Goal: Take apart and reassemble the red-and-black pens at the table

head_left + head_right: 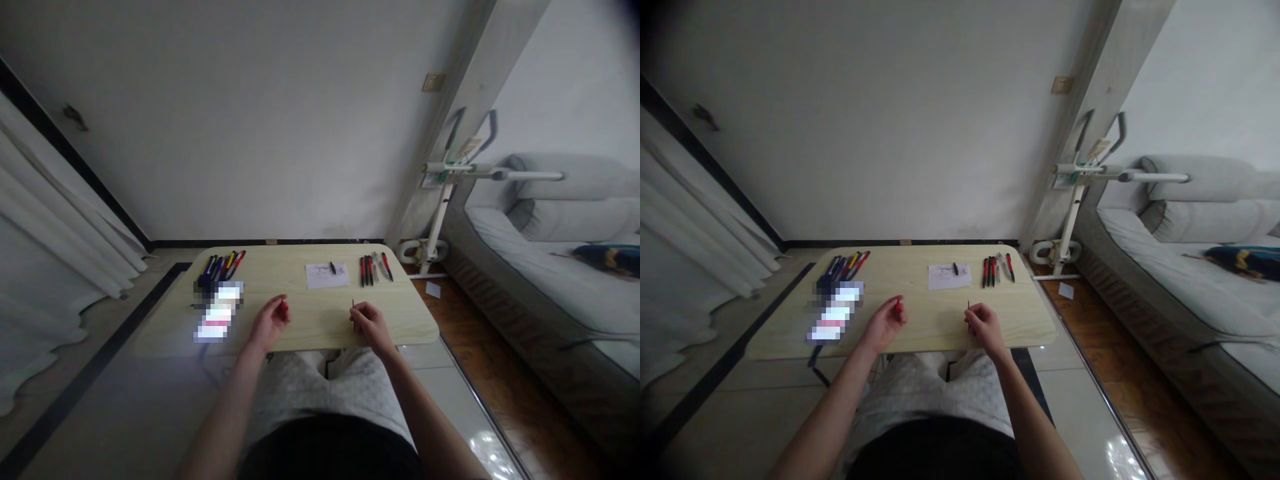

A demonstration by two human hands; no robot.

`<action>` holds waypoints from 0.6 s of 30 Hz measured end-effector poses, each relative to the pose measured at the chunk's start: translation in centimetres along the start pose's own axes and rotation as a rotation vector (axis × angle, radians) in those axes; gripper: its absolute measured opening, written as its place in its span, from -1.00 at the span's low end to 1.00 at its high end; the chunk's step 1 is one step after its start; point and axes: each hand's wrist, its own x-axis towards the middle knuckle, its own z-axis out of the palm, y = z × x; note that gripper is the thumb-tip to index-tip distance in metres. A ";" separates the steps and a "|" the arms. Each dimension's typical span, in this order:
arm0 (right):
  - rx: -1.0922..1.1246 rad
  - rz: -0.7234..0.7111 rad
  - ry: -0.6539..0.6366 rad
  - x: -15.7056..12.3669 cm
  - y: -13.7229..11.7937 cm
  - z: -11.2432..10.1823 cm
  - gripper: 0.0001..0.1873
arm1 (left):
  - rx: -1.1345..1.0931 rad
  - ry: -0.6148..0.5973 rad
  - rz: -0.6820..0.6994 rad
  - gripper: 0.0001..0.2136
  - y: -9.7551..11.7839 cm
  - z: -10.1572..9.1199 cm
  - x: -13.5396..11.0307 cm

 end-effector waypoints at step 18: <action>-0.093 0.033 -0.006 -2.6 -1.0 -0.3 -0.72 | -0.034 0.055 -0.036 -0.83 0.1 0.6 -2.4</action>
